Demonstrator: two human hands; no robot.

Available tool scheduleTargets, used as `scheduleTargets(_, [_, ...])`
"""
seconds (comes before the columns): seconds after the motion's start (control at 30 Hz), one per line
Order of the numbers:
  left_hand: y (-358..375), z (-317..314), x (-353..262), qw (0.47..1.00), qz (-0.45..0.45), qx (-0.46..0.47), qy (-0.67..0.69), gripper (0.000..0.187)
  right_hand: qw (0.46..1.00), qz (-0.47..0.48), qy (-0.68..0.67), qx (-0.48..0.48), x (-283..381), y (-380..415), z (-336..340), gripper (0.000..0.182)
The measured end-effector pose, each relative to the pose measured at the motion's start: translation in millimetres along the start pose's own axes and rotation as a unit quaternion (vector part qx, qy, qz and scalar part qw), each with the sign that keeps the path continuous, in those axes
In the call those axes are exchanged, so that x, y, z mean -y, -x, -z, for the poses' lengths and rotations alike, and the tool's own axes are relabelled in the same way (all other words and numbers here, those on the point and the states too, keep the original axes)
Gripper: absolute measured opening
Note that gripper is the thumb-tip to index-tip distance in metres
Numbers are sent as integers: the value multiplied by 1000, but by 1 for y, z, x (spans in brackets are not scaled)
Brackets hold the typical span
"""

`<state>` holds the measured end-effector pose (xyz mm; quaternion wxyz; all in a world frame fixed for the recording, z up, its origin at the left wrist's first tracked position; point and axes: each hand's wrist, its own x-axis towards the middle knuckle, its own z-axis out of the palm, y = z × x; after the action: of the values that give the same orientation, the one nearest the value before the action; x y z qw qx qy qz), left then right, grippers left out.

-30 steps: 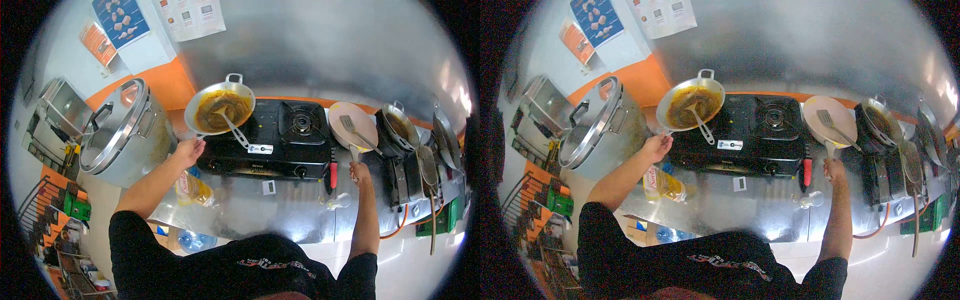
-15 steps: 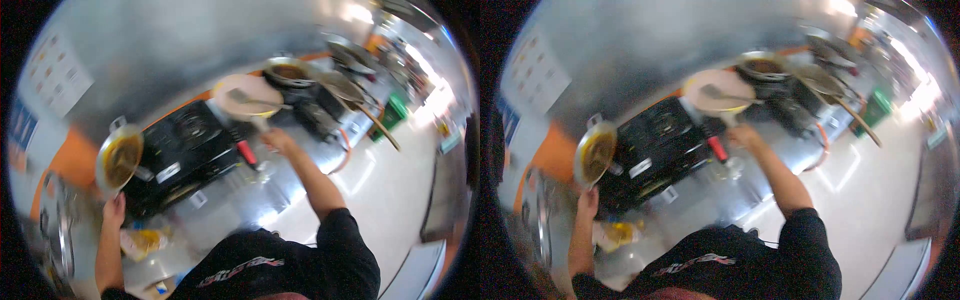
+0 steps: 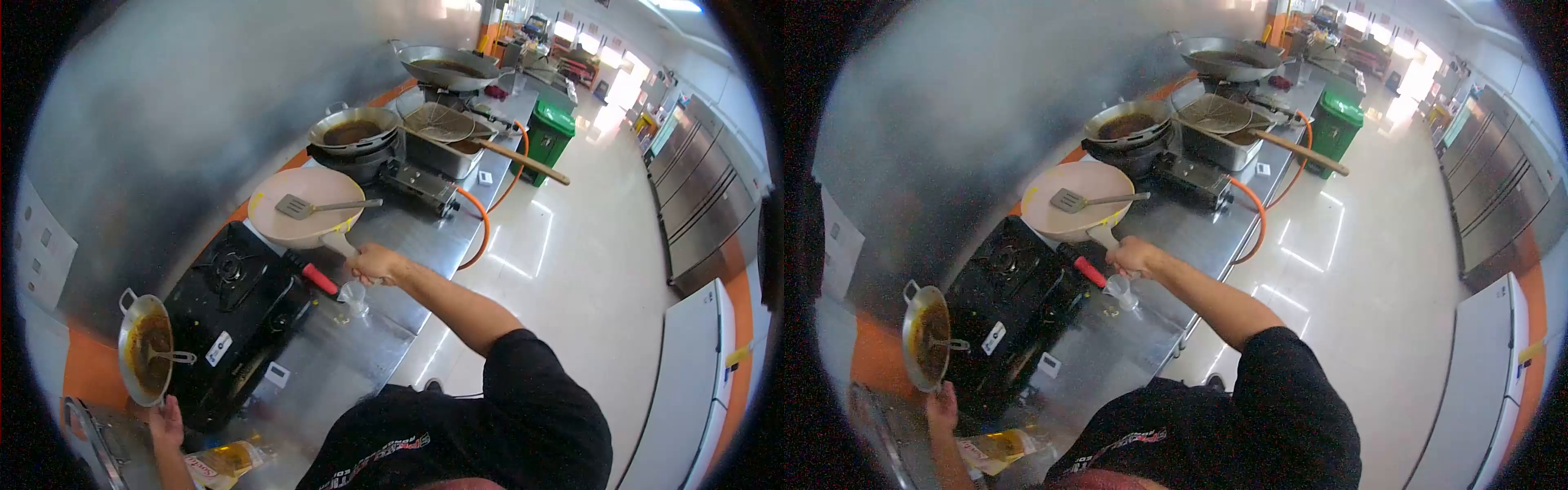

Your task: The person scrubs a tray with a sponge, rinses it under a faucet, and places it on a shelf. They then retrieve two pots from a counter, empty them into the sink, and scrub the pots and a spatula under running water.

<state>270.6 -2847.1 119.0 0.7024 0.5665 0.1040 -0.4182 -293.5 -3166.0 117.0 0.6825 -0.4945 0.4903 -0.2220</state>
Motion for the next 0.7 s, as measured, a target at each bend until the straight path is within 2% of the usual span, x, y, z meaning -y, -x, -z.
scheduleTargets(0.03, [6,-9,0,1000,7,2,8,34,1000,-1,10,-4,-1,7,2,15])
scheduleTargets(0.1, [15,-20,1,998,-38,-43,-3,37,999,35,18,-28,-4,17,4,16])
scheduleTargets(0.2, [-24,5,-5,999,-26,7,-18,38,998,32,38,-24,-1,40,13,16])
scheduleTargets(0.33, [-12,-13,-2,995,-83,12,-56,37,999,34,18,-17,-7,52,22,17])
scheduleTargets(0.4, [7,-30,7,994,-104,-25,-36,36,999,37,26,-14,-14,52,29,17])
scheduleTargets(0.5, [-48,4,2,995,-93,17,18,36,999,40,29,-15,-18,57,35,16])
scheduleTargets(0.7, [-39,-3,8,995,-98,-18,13,39,999,34,14,-17,-23,76,46,16])
